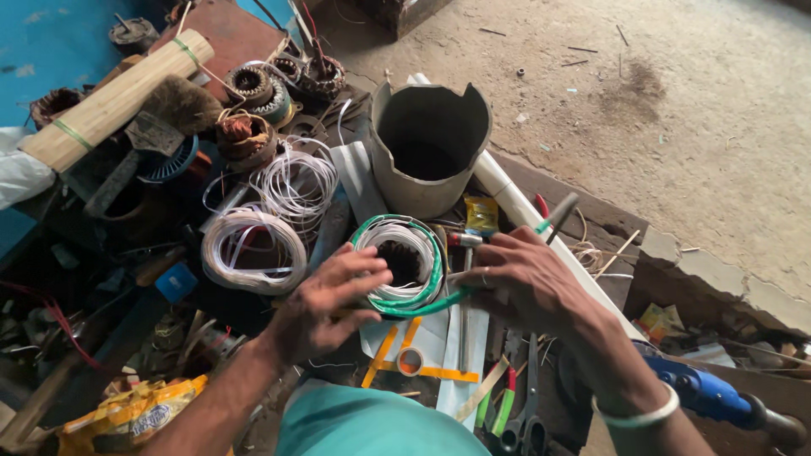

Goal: The person repairs electrical wires by stripping insulation, twisting exposed strands, and wrapping the connection with green electrical tape. They then coil the repaired wire and place it on the workbench.

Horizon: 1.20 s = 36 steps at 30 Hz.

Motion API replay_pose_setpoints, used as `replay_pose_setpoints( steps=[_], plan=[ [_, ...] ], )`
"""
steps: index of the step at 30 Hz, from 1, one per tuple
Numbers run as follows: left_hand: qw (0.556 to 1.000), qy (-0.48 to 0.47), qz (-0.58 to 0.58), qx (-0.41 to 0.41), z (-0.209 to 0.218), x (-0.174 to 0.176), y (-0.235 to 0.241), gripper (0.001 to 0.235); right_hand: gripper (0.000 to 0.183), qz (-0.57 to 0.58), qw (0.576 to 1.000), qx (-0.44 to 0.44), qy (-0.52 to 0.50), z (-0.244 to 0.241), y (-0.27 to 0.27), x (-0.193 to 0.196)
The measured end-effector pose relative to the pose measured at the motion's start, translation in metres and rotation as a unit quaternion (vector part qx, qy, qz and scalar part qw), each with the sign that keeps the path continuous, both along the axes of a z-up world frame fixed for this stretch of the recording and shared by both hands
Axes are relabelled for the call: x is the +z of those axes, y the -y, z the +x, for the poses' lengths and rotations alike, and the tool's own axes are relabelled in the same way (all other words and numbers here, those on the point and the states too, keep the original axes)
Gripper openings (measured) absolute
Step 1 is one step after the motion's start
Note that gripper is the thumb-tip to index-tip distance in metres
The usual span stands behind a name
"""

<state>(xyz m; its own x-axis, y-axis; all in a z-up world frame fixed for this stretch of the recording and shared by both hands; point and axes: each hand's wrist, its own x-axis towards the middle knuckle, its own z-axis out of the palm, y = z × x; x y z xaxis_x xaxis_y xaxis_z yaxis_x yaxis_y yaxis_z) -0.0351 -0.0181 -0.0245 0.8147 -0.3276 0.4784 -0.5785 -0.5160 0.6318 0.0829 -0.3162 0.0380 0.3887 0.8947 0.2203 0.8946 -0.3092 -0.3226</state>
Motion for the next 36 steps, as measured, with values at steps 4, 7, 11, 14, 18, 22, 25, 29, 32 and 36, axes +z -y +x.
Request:
replay_pose_setpoints(
  steps=[4, 7, 11, 14, 18, 22, 25, 29, 32, 36],
  plan=[
    [0.998, 0.052, -0.035, -0.006, 0.002, -0.007, 0.006, 0.031, 0.028, -0.008, 0.998, -0.027, 0.053, -0.012, 0.002, 0.008],
    [0.996, 0.061, -0.057, 0.022, 0.001, -0.017, 0.012, 0.028, 0.025, 0.013, 0.997, -0.046, 0.059, -0.009, 0.0, 0.007],
    [0.995, 0.086, -0.032, 0.05, -0.002, -0.02, 0.018, 0.03, 0.018, 0.015, 0.999, -0.046, 0.015, 0.006, -0.008, 0.007],
    [0.995, 0.056, -0.025, 0.074, -0.007, -0.016, 0.024, 0.035, 0.019, 0.0, 0.998, -0.043, -0.048, 0.014, -0.014, 0.009],
    [0.994, 0.01, -0.085, 0.071, -0.006, -0.009, 0.029, 0.042, 0.022, -0.004, 0.995, -0.04, -0.088, 0.021, -0.018, 0.016],
    [0.992, -0.012, -0.091, 0.083, -0.007, -0.005, 0.033, 0.035, 0.026, -0.046, 0.993, -0.069, -0.078, 0.027, -0.02, 0.022],
    [0.99, -0.01, -0.1, 0.097, -0.006, -0.004, 0.036, 0.037, 0.029, -0.077, 0.989, -0.08, -0.1, 0.037, -0.023, 0.024],
    [0.989, 0.003, -0.105, 0.106, -0.01, -0.006, 0.038, 0.04, 0.035, -0.116, 0.982, -0.078, -0.124, 0.047, -0.029, 0.013],
    [0.993, 0.027, -0.074, 0.089, -0.007, -0.012, 0.036, 0.039, 0.048, -0.194, 0.968, -0.094, -0.131, 0.047, -0.025, -0.001],
    [0.996, 0.057, -0.013, 0.067, -0.004, -0.019, 0.031, 0.038, 0.042, -0.179, 0.958, -0.108, -0.195, 0.041, -0.013, -0.023]
  ],
)
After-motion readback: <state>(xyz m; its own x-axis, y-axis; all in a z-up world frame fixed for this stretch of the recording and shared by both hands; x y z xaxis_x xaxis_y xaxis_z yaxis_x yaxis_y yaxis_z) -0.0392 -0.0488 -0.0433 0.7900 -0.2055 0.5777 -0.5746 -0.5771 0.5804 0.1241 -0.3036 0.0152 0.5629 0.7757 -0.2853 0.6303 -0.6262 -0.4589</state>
